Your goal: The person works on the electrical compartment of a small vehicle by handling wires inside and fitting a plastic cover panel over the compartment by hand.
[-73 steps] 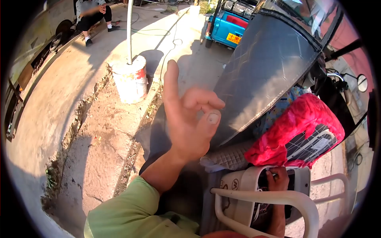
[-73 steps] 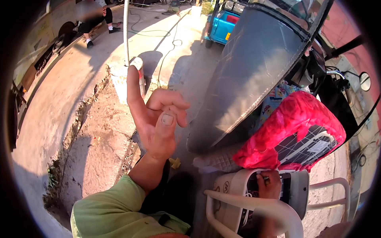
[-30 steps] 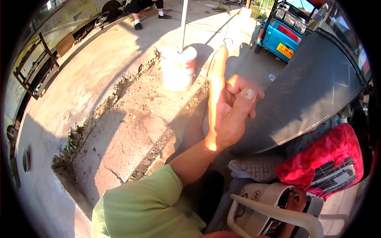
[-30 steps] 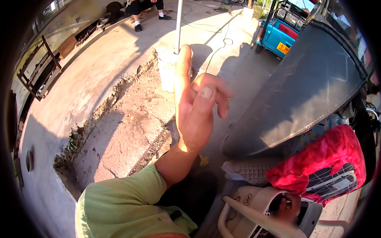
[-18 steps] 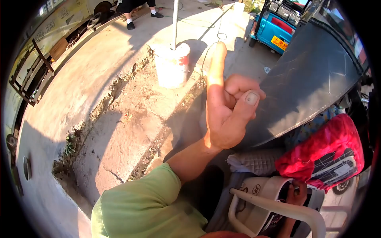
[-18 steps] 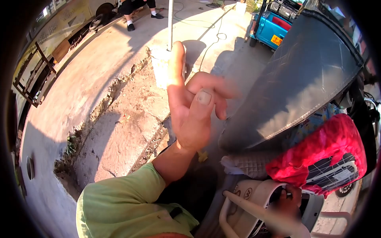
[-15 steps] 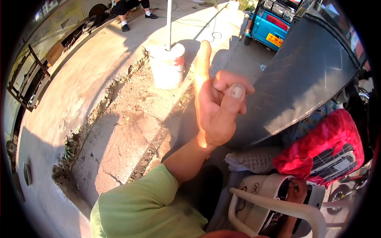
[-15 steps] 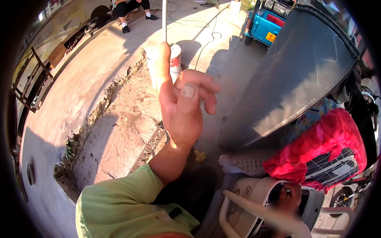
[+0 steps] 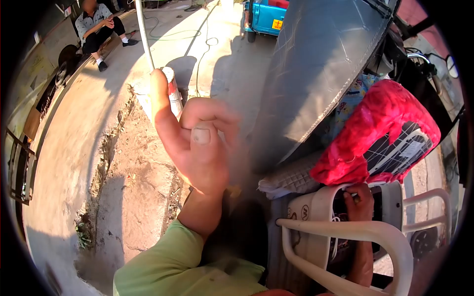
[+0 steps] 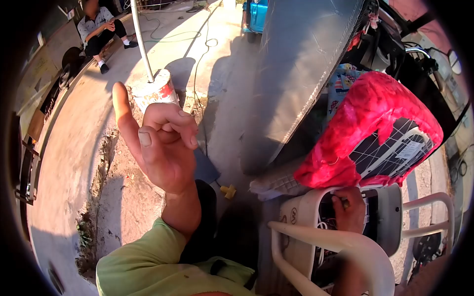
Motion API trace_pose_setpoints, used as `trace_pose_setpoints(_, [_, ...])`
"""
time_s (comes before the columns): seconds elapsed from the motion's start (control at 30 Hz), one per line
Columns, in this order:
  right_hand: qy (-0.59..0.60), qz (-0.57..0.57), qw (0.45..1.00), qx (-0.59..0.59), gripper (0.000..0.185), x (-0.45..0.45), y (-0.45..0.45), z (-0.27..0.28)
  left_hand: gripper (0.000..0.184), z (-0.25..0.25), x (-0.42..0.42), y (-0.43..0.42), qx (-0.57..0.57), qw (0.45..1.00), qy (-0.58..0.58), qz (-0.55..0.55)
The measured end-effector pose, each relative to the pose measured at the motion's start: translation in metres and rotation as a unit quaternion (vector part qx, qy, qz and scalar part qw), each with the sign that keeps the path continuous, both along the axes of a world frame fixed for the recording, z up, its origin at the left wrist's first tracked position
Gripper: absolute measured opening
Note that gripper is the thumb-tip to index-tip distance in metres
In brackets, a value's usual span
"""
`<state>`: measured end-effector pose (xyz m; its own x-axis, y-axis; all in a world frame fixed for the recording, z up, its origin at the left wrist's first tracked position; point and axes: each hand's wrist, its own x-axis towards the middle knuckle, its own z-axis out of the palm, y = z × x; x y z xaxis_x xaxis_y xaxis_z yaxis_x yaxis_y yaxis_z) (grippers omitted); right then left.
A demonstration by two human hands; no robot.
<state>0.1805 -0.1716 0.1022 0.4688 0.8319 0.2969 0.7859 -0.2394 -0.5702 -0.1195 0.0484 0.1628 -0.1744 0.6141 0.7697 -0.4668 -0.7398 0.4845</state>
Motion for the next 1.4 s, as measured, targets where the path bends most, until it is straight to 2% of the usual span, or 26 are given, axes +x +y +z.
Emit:
trace_pose_setpoints(0.03, [0.005,-0.004,1.0,0.0,0.015,-0.001,0.0,0.002,0.075,0.0,0.001,-0.001,-0.02,0.999,0.028,0.002])
trace_pose_setpoints(0.13, [-0.031,-0.023,0.999,-0.007,0.016,-0.001,0.0,-0.002,0.082,0.002,0.008,-0.007,-0.003,1.0,0.008,-0.025])
trace_pose_setpoints(0.23, [-0.006,0.002,1.0,0.022,0.016,0.01,-0.002,-0.017,0.088,0.005,-0.001,-0.011,-0.033,0.999,0.029,-0.016])
trace_pose_setpoints(0.3, [-0.032,0.028,0.999,0.016,0.013,0.023,-0.006,-0.025,0.088,0.006,-0.016,-0.019,0.029,1.0,-0.008,0.0])
trace_pose_setpoints(0.4, [-0.04,0.054,0.997,0.047,0.012,0.021,0.001,-0.024,0.085,0.007,-0.024,-0.022,0.023,1.0,-0.016,0.009])
trace_pose_setpoints(0.47, [-0.04,0.035,0.998,0.028,0.012,0.019,-0.004,-0.021,0.085,0.008,-0.02,-0.011,-0.034,0.999,0.04,-0.01])
trace_pose_setpoints(0.53, [-0.046,0.013,0.999,0.001,0.012,0.011,-0.003,-0.012,0.086,0.009,-0.01,-0.028,0.022,1.0,-0.004,-0.001])
trace_pose_setpoints(0.63, [-0.051,0.01,0.999,0.0,0.013,0.019,-0.007,-0.02,0.085,0.0,-0.01,-0.04,0.096,0.993,0.042,-0.057])
trace_pose_setpoints(0.73, [-0.051,0.027,0.998,-0.005,0.016,0.014,-0.004,-0.016,0.071,-0.008,0.013,-0.03,0.069,0.976,0.11,-0.177])
trace_pose_setpoints(0.8, [-0.04,0.016,0.999,-0.03,0.015,0.021,-0.004,-0.02,0.065,-0.009,0.022,-0.033,0.046,0.962,0.173,-0.206])
trace_pose_setpoints(0.87, [-0.064,0.029,0.998,-0.009,0.014,0.029,-0.005,-0.028,0.062,-0.017,0.037,-0.039,0.075,0.956,0.173,-0.224])
trace_pose_setpoints(0.97, [0.005,-0.011,1.0,-0.009,0.013,0.025,-0.005,-0.03,0.054,-0.021,0.054,-0.051,0.097,0.94,0.208,-0.252])
trace_pose_setpoints(1.1, [-0.055,0.1,0.993,0.041,0.014,0.035,-0.004,-0.033,0.042,-0.031,0.075,-0.06,0.159,0.927,0.235,-0.247])
trace_pose_setpoints(1.13, [-0.04,0.081,0.996,0.027,0.014,0.035,-0.004,-0.034,0.037,-0.032,0.075,-0.062,0.159,0.924,0.238,-0.254])
trace_pose_setpoints(1.23, [-0.039,0.085,0.994,0.053,0.016,-0.026,0.012,0.016,0.037,-0.038,0.083,-0.063,0.175,0.924,0.235,-0.244])
trace_pose_setpoints(1.27, [-0.048,0.087,0.994,0.054,0.017,-0.038,0.017,0.026,0.037,-0.04,0.082,-0.064,0.17,0.919,0.268,-0.233])
trace_pose_setpoints(1.33, [0.019,0.0,1.0,0.002,0.02,0.013,0.002,-0.021,0.037,-0.036,0.085,-0.064,0.187,0.897,0.322,-0.237])
trace_pose_setpoints(1.37, [0.025,-0.03,0.999,-0.026,0.018,0.006,0.0,-0.009,0.037,-0.033,0.087,-0.068,0.178,0.892,0.326,-0.26])
trace_pose_setpoints(1.4, [-0.01,-0.02,1.0,-0.004,0.017,0.009,-0.006,-0.01,0.037,-0.031,0.084,-0.07,0.164,0.887,0.331,-0.277])
